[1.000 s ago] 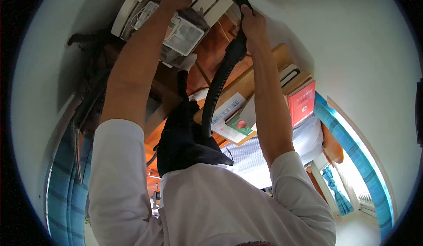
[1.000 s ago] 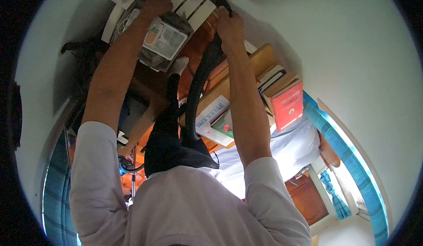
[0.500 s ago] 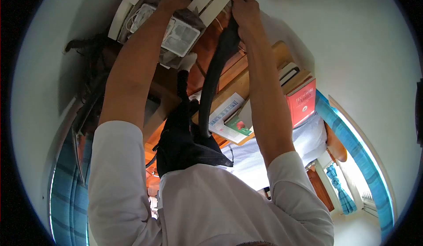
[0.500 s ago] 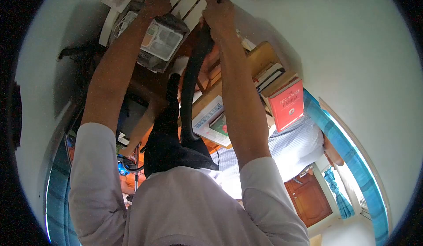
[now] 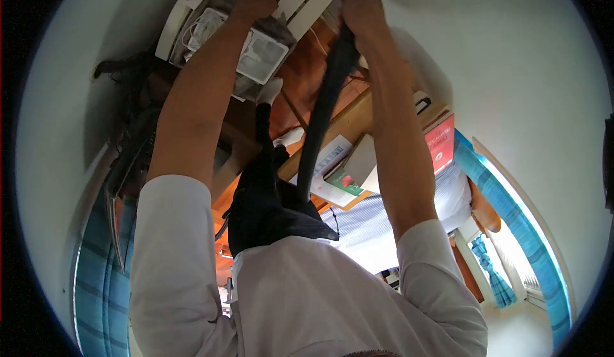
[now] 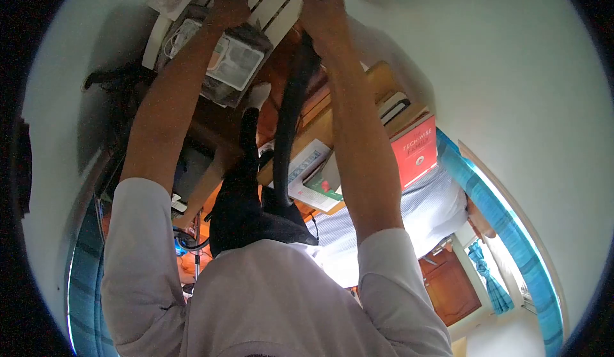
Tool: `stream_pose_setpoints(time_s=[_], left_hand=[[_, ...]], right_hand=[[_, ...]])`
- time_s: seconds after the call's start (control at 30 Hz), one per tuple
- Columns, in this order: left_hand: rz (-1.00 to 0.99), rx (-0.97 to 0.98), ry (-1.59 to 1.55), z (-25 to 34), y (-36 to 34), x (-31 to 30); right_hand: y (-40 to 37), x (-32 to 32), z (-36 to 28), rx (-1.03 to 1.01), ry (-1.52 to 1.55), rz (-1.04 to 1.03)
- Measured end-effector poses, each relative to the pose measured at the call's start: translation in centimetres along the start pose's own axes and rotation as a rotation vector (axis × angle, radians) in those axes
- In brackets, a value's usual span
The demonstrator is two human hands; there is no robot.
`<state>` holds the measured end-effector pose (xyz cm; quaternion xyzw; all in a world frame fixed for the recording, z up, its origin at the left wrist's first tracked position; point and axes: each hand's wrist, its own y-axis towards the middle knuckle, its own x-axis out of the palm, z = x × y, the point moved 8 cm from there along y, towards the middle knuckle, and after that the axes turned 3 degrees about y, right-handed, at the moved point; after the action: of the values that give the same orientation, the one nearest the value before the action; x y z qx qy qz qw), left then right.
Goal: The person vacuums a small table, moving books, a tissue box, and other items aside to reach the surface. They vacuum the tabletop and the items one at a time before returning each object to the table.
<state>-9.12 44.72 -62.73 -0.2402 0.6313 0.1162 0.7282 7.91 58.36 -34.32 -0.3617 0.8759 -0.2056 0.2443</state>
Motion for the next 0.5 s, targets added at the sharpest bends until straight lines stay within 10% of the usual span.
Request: stream_pose_setpoints(time_s=[0.37, 0.5], left_hand=[[-0.060, -0.088, -0.140, -1.2, 0.5, 0.1], [0.473, 0.247, 0.583, -3.1, 1.7, 9.2]], right_hand=[[-5.3, -8.1, 6.1, 0.335, -0.270, 0.030], [-5.3, -6.1, 4.4, 0.198, -0.231, 0.071]])
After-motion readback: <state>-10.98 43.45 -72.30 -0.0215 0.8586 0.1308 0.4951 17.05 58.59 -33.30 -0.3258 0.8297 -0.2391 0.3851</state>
